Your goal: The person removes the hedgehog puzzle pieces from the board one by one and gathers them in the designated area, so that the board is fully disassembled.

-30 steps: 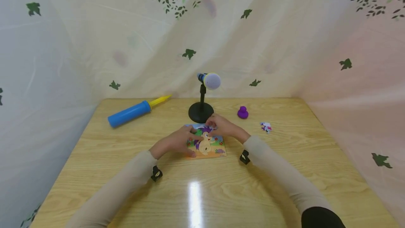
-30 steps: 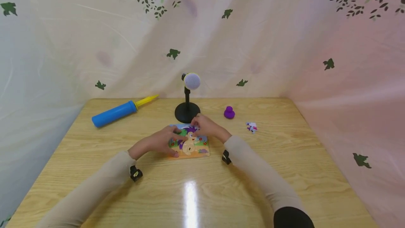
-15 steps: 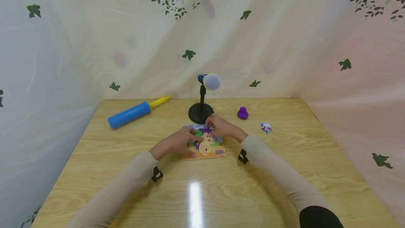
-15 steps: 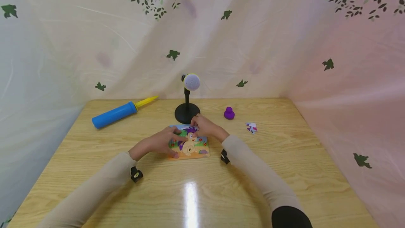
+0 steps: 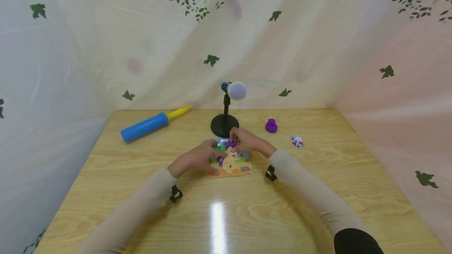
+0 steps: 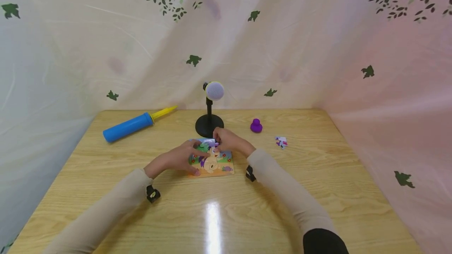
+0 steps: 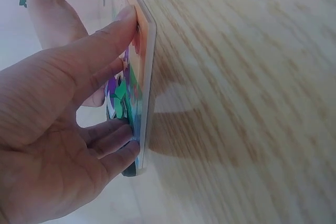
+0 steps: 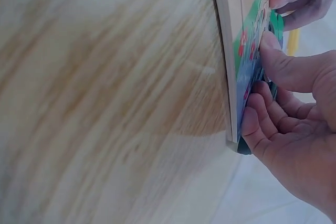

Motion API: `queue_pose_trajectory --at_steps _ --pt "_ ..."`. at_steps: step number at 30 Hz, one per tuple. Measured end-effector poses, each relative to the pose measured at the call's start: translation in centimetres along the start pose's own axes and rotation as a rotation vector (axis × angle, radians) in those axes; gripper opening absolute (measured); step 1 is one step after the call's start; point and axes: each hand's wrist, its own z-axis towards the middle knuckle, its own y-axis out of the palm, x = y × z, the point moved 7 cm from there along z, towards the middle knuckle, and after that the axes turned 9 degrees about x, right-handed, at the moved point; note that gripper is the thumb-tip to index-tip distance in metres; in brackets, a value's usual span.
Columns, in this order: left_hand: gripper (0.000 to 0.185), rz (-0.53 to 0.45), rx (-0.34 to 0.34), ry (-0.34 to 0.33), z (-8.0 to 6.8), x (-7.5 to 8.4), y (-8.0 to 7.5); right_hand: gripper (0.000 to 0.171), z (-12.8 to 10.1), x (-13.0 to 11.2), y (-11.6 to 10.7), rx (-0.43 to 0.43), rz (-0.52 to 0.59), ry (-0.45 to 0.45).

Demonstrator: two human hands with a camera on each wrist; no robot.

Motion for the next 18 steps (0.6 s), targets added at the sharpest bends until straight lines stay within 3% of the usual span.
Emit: queue_pose_trajectory --at_steps 9,18 --pt "0.062 -0.012 -0.002 -0.001 -0.10 0.09 -0.20 0.036 -0.09 -0.19 -0.54 0.039 0.079 -0.016" --pt "0.062 -0.012 -0.019 -0.024 -0.21 -0.10 0.20 0.039 -0.54 -0.17 -0.31 0.073 0.047 -0.050"
